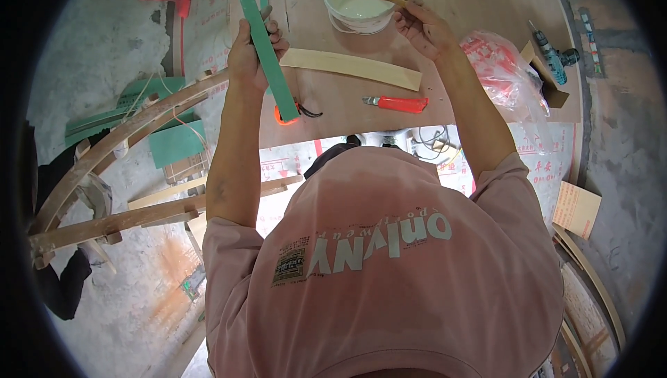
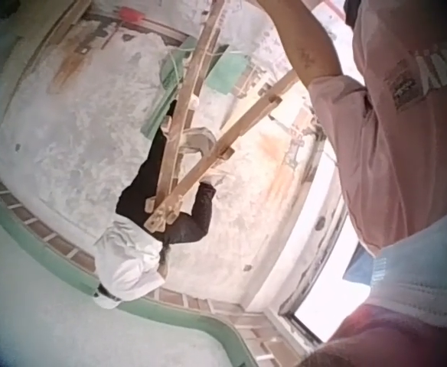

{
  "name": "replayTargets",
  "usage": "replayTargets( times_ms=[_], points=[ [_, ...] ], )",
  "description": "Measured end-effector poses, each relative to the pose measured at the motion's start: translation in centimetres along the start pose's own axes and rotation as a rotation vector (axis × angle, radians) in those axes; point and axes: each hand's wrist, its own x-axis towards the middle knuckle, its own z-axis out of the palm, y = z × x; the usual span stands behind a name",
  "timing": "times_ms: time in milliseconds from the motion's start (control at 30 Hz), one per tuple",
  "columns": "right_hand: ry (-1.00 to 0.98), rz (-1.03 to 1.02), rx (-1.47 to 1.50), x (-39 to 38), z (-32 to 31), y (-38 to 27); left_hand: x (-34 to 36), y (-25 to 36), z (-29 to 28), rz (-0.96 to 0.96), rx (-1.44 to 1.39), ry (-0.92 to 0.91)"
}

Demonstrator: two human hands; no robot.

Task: Measure, cut, apply adhesive to, and nail trim pieces to the edges of wall panels using hand tools and a pneumatic nail gun.

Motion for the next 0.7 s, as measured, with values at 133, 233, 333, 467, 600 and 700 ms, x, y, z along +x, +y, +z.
replayTargets(
  times_ms=[133,233,333,467,600,700],
  points=[
    [0.041,-0.031,-0.072,-0.5,0.2,0.2,-0.7,-0.9,0.5,-0.079,0.030,-0.067],
    [0.085,-0.048,-0.043,-0.7,0.5,0.4,-2.7,-3.4,0.8,-0.167,0.144,-0.001],
    [0.060,-0.052,0.101,-0.6,0.0,-0.2,-3.8,-5.6,0.5,-0.266,0.190,-0.076],
    [0.130,-0.064,0.164,-0.4,0.7,-1.1,-3.3,-7.2,1.1,-0.295,0.257,-0.084],
    [0.148,-0.056,0.211,-0.3,2.1,-1.5,-0.7,-8.1,1.9,-0.303,0.184,-0.103],
    [0.128,-0.077,0.104,-0.5,3.6,-1.7,1.6,-8.9,2.0,-0.347,0.134,-0.095]
  ],
)
